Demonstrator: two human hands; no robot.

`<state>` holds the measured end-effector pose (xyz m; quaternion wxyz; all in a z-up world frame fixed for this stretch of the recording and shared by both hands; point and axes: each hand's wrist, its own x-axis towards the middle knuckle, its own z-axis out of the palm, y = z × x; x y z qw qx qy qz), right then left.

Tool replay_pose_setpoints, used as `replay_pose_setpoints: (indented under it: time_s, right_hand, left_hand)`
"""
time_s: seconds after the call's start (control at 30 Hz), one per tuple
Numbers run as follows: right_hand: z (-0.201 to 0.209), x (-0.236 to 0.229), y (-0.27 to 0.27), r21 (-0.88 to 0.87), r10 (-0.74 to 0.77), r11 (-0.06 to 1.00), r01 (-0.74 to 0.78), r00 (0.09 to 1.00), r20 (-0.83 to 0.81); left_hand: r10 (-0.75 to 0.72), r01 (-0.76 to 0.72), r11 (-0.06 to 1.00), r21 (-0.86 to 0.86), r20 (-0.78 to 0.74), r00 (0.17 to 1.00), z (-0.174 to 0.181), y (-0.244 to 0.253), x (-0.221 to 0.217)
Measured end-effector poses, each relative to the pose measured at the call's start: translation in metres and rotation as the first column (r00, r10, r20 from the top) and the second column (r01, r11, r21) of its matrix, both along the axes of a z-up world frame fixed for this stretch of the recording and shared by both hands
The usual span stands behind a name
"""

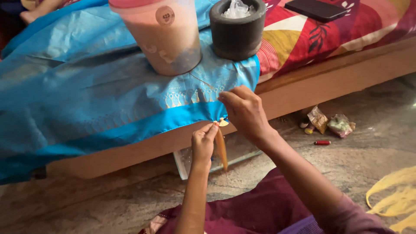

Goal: Preparing and trimming silk tassels using a comb and scissors.

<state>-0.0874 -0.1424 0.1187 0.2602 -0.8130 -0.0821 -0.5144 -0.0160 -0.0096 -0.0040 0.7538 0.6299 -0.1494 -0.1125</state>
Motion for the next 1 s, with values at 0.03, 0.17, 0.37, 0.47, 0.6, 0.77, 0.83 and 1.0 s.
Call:
replay_pose_setpoints:
  time_s: [0.03, 0.17, 0.37, 0.47, 0.6, 0.77, 0.83, 1.0]
  right_hand:
    - [-0.006, 0.007, -0.004, -0.149, -0.047, 0.988, 0.046, 0.999, -0.004]
    - [-0.008, -0.006, -0.004, -0.087, -0.050, 0.995, 0.051, 0.999, 0.006]
    - [0.027, -0.015, 0.012, -0.066, -0.019, 0.998, 0.022, 0.999, 0.045]
    - [0.014, -0.005, 0.004, -0.220, 0.002, 0.976, 0.003, 1.000, 0.025]
    - [0.001, -0.006, -0.005, -0.271, -0.126, 0.959, 0.086, 0.983, -0.135]
    - [0.001, -0.014, -0.011, -0.246, -0.192, 0.959, 0.139, 0.960, -0.205]
    - [0.014, -0.020, -0.003, -0.102, -0.075, 0.993, 0.063, 0.990, -0.120]
    - [0.030, -0.016, 0.003, -0.203, 0.051, 0.978, -0.051, 0.999, -0.001]
  left_hand:
    - [0.002, -0.001, 0.999, -0.032, 0.040, 0.999, 0.002, -0.001, 0.002]
    - [0.017, -0.015, 0.998, -0.064, 0.033, 0.999, -0.001, 0.002, 0.004]
    - [0.013, -0.013, 1.000, 0.004, 0.015, 1.000, 0.003, 0.003, -0.001]
    - [0.066, -0.078, 0.992, 0.102, 0.118, 0.991, 0.002, 0.003, -0.004]
    - [0.079, -0.084, 0.994, 0.064, 0.077, 0.994, 0.002, 0.004, -0.001]
    - [0.088, -0.097, 0.993, 0.066, 0.124, 0.988, -0.001, 0.000, 0.001]
    - [0.095, -0.101, 0.993, 0.067, 0.089, 0.991, -0.003, 0.001, 0.000]
    - [0.115, -0.126, 0.988, 0.090, 0.110, 0.987, 0.007, 0.000, -0.007]
